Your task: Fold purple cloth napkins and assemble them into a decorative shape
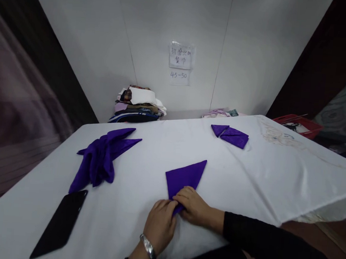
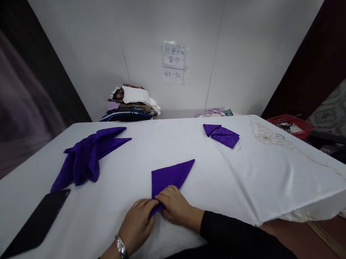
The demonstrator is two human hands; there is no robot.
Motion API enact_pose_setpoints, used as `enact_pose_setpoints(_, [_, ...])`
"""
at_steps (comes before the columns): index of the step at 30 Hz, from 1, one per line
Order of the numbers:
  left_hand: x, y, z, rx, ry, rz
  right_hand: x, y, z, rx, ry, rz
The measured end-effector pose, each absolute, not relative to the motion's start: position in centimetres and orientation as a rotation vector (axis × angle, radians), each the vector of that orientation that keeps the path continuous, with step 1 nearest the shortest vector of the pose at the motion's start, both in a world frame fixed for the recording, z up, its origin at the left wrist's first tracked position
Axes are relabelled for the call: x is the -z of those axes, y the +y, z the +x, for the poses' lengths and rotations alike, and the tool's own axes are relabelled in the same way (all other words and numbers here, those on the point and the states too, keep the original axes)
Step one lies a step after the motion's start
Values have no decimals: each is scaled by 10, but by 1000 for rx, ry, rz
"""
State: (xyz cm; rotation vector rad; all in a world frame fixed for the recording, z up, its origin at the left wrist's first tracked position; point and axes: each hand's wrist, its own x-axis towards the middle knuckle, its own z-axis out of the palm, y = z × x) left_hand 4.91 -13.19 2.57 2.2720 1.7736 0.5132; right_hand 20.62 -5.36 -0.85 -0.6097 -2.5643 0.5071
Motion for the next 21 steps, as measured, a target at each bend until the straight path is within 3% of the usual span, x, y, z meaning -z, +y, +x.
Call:
enact_pose_setpoints(6, [-55, -133, 55, -328, 1628, 2001, 18, -68, 219, -594, -2518, -523])
enact_pose_setpoints(12, [-63, -84, 56, -654, 1468, 1918, 15, -74, 228, -807, -2475, -478])
enact_pose_setpoints(16, [-39, -58, 63, -669, 1439, 1939, 9, -74, 236, -1300, -2212, -573])
enact_pose_setpoints(21, [-18, -54, 52, -758, 1445, 1715, -4, -47, 241, -1925, -1434, -817])
